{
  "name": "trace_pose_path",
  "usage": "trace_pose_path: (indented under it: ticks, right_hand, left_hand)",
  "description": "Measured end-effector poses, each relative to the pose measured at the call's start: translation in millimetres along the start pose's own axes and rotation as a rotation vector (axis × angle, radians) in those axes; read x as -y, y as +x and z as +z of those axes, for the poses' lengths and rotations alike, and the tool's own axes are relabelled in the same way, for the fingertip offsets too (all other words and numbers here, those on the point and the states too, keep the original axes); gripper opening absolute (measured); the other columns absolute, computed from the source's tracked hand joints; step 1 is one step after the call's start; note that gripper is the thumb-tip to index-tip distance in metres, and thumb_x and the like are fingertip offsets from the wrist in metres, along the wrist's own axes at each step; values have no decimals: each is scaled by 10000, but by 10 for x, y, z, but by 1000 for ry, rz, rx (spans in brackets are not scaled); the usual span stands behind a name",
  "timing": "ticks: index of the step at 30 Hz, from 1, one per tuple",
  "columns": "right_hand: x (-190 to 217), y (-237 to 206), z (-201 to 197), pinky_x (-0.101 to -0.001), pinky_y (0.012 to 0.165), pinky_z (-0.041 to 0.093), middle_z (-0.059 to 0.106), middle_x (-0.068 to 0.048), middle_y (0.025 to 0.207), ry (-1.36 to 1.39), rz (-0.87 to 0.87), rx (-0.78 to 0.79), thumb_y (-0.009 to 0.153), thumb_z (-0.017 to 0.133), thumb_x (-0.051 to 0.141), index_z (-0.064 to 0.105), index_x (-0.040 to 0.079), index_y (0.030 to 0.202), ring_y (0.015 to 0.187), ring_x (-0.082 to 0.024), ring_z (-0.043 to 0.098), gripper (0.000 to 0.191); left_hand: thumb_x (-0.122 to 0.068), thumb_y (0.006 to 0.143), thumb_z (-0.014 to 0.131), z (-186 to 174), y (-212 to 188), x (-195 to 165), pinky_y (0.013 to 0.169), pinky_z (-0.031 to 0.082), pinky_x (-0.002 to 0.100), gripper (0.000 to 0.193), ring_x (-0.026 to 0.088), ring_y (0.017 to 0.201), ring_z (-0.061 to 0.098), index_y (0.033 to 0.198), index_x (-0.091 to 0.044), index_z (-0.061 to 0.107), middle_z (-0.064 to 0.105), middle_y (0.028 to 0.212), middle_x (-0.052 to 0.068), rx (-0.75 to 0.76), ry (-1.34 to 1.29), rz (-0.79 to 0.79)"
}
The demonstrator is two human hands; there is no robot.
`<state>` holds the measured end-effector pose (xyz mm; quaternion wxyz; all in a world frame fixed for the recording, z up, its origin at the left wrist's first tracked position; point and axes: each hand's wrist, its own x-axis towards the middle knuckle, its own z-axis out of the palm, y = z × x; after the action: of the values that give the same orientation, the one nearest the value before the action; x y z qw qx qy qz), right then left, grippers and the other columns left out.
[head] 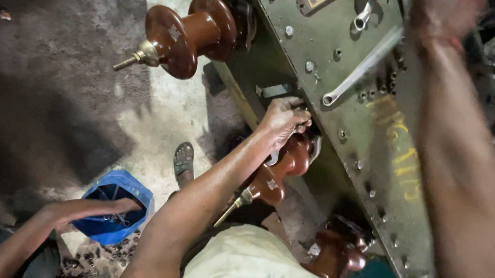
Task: The person uses combination wrenches to tighten and loosen bolts on the top plate of a green transformer tank fitted with brown porcelain bushings, working bolt by bolt along the flange. A second worker nearby collects removed hardware into a blue basket while the person continues wrenching different fasteners.
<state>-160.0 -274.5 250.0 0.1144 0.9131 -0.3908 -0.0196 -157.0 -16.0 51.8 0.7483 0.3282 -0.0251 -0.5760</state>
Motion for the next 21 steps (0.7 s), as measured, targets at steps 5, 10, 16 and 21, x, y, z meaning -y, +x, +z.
trace_pose_path:
  ticks: [5, 10, 16, 21]
  right_hand:
    - [-1179, -1959, 242, -558, 832, 551, 708, -285, 949, 207, 131, 163, 1141, 587, 483, 768, -41, 1036, 878, -469, 698, 565]
    - [-1266, -2792, 408, -453, 889, 551, 779, -216, 1064, 606, 423, 386, 890, 763, 488, 764, -22, 1189, 988, -355, 733, 592]
    - [-1234, -2310, 359, -443, 890, 553, 729, -238, 1147, 624, 368, 273, 900, 829, 485, 713, -55, 1242, 1012, -314, 714, 650]
    - [21, -3361, -279, -498, 770, 557, 737, -230, 1049, 361, 217, 273, 1032, 611, 278, 541, 137, 1450, 925, -412, 724, 446]
  left_hand:
    - [131, 851, 632, -38, 72, 38, 487, 458, 272, 297, 175, 636, 626, 1148, 151, 627, 655, 813, 126, 6, 20, -41]
    - [130, 822, 650, -132, 219, -42, 425, 444, 307, 294, 205, 575, 645, 1106, 112, 579, 652, 731, 141, 13, 212, -78]
    - [117, 795, 633, -48, 214, -64, 400, 388, 298, 193, 175, 486, 547, 987, 106, 645, 635, 701, 133, -70, 327, -105]
    - [106, 789, 619, -5, 195, 30, 414, 400, 286, 112, 165, 512, 565, 895, 75, 631, 636, 708, 119, -17, 166, -79]
